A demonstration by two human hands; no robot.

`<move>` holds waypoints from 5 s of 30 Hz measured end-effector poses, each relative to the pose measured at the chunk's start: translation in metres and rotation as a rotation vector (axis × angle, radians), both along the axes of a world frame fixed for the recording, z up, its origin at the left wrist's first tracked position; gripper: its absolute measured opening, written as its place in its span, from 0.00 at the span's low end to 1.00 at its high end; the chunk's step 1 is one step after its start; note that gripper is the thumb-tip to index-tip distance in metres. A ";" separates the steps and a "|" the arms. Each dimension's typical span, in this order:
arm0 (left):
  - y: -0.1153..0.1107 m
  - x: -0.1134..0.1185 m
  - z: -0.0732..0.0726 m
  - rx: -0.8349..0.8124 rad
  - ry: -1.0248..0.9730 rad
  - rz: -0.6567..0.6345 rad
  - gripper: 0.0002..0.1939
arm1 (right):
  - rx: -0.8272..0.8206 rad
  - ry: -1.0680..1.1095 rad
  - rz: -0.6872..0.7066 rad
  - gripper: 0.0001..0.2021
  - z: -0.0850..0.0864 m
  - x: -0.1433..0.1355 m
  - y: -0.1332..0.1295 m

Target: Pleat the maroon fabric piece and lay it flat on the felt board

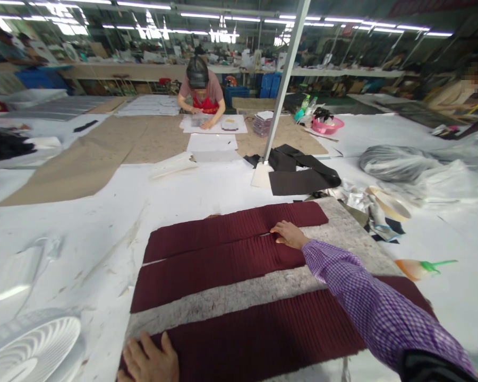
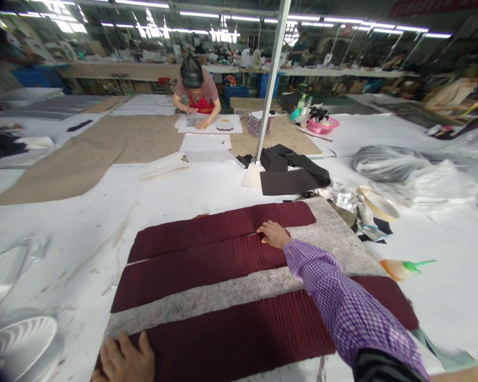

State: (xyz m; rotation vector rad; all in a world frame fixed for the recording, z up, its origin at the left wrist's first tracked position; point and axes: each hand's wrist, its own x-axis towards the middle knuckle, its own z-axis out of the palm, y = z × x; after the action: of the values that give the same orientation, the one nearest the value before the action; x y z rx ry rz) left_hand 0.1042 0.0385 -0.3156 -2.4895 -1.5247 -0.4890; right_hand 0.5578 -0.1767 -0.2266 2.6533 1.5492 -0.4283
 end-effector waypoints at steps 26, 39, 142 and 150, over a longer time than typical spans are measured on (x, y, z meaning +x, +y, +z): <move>-0.002 0.003 0.007 -0.055 -0.116 -0.030 0.32 | -0.130 -0.004 0.137 0.12 -0.003 0.021 0.015; -0.002 0.002 0.009 -0.048 0.000 0.002 0.31 | 0.005 -0.001 0.123 0.13 -0.002 0.011 0.003; -0.004 0.001 0.012 -0.089 -0.128 -0.039 0.32 | 0.002 -0.130 -0.317 0.09 -0.026 -0.086 -0.008; -0.005 0.003 0.018 -0.098 -0.091 -0.017 0.31 | 0.117 0.033 -0.283 0.11 -0.034 -0.057 -0.028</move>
State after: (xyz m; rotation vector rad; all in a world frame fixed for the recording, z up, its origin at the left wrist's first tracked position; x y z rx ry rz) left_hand 0.1076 0.0333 -0.2976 -2.5883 -1.5988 -0.5505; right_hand 0.5011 -0.2043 -0.2602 2.9840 1.2441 -0.4054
